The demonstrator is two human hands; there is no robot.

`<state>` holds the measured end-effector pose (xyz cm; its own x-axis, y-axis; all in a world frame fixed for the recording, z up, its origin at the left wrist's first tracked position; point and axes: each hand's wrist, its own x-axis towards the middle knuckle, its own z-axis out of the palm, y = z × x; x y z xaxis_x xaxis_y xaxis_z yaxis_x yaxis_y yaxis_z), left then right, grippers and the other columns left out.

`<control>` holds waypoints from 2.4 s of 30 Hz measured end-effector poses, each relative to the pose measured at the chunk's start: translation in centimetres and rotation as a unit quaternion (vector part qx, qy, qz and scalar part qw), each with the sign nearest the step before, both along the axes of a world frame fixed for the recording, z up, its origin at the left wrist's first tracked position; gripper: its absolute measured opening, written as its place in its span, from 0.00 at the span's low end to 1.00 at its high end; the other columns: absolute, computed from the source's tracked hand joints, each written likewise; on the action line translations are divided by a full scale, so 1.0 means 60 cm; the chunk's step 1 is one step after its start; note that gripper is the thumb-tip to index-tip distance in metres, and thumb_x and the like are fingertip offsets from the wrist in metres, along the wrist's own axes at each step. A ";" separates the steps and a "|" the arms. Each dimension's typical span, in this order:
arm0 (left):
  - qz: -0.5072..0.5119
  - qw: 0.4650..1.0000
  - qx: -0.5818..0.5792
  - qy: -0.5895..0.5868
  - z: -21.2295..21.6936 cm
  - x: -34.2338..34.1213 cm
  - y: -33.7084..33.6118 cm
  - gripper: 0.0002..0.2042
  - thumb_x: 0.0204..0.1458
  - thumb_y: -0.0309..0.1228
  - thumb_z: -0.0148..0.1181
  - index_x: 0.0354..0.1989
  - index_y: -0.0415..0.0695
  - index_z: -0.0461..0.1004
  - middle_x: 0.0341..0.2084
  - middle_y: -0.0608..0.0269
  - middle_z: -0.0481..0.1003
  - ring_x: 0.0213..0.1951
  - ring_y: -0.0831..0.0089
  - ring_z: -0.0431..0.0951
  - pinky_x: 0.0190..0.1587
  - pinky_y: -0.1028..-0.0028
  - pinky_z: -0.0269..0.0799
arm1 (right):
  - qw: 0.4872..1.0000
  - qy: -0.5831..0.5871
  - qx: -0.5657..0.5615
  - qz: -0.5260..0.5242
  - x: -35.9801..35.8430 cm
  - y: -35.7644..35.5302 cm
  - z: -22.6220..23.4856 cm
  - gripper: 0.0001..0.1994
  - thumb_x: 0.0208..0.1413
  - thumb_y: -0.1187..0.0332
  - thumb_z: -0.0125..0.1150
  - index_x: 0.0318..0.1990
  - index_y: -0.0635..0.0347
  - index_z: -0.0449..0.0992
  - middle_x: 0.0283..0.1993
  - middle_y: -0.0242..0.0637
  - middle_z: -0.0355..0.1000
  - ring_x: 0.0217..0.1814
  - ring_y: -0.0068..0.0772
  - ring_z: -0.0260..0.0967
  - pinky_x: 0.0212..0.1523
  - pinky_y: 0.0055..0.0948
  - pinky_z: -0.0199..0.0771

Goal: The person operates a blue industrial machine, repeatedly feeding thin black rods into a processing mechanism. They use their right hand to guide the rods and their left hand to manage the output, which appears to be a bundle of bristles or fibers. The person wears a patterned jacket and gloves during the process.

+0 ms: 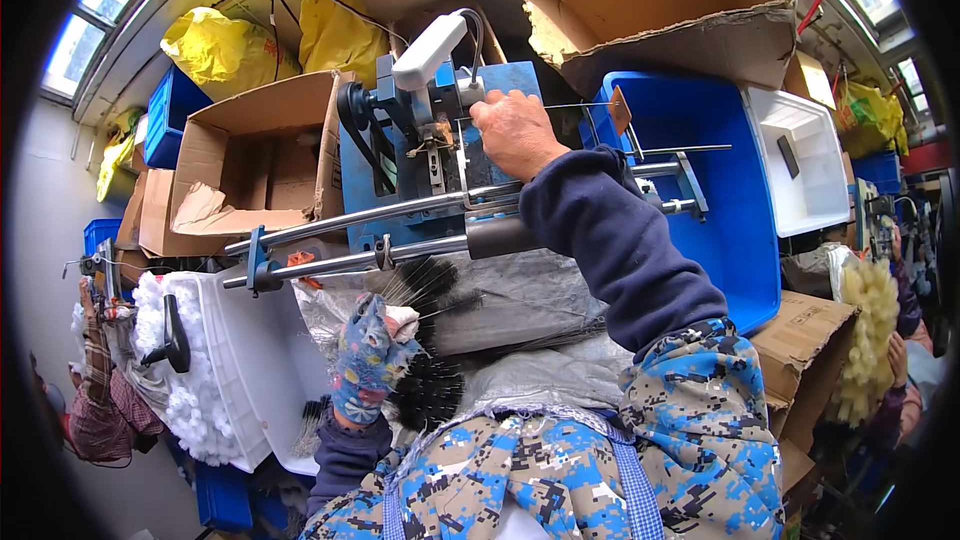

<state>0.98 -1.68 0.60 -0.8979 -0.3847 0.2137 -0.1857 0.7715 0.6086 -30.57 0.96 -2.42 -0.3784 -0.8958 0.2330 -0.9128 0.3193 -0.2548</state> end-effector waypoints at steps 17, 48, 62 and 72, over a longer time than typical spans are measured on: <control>-0.011 0.999 -0.018 0.045 0.030 -0.032 0.024 0.11 0.39 0.18 0.61 0.33 0.45 0.74 0.25 0.59 0.75 0.27 0.61 0.75 0.30 0.69 0.69 | 0.996 -0.003 0.069 -0.062 0.035 0.090 0.043 0.27 0.45 0.56 0.62 0.47 0.68 0.69 0.50 0.47 0.56 0.51 0.45 0.56 0.44 0.44 0.61; 0.157 0.983 0.077 0.059 0.022 -0.004 0.018 0.08 0.47 0.21 0.59 0.37 0.40 0.74 0.26 0.61 0.77 0.28 0.75 0.76 0.30 0.77 0.70 | 0.978 0.102 0.175 -0.048 -0.053 0.092 0.068 0.07 0.47 0.71 0.53 0.32 0.53 0.77 0.36 0.35 0.75 0.45 0.35 0.65 0.46 0.41 0.56; -0.017 0.985 0.146 0.092 0.068 -0.066 0.066 0.12 0.43 0.19 0.61 0.38 0.41 0.73 0.27 0.60 0.76 0.28 0.69 0.77 0.30 0.76 0.71 | 0.585 -0.744 -0.265 0.184 0.211 0.169 0.153 0.07 0.57 0.74 0.51 0.41 0.67 0.72 0.32 0.34 0.72 0.32 0.24 0.69 0.36 0.24 0.71; 0.043 0.957 -0.179 -0.223 -0.082 0.043 -0.035 0.24 0.37 0.31 0.64 0.46 0.39 0.69 0.36 0.53 0.72 0.42 0.52 0.72 0.48 0.59 0.66 | 1.000 0.019 -0.016 0.007 0.036 0.049 0.104 0.07 0.49 0.75 0.53 0.35 0.60 0.75 0.33 0.42 0.69 0.34 0.41 0.70 0.32 0.34 0.70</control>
<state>3.57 -3.77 -4.32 -0.8988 -0.4353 -0.0511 -0.4378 0.8860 0.1528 -28.42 3.87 3.82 -0.3567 -0.8924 0.2763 -0.9263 0.2993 -0.2291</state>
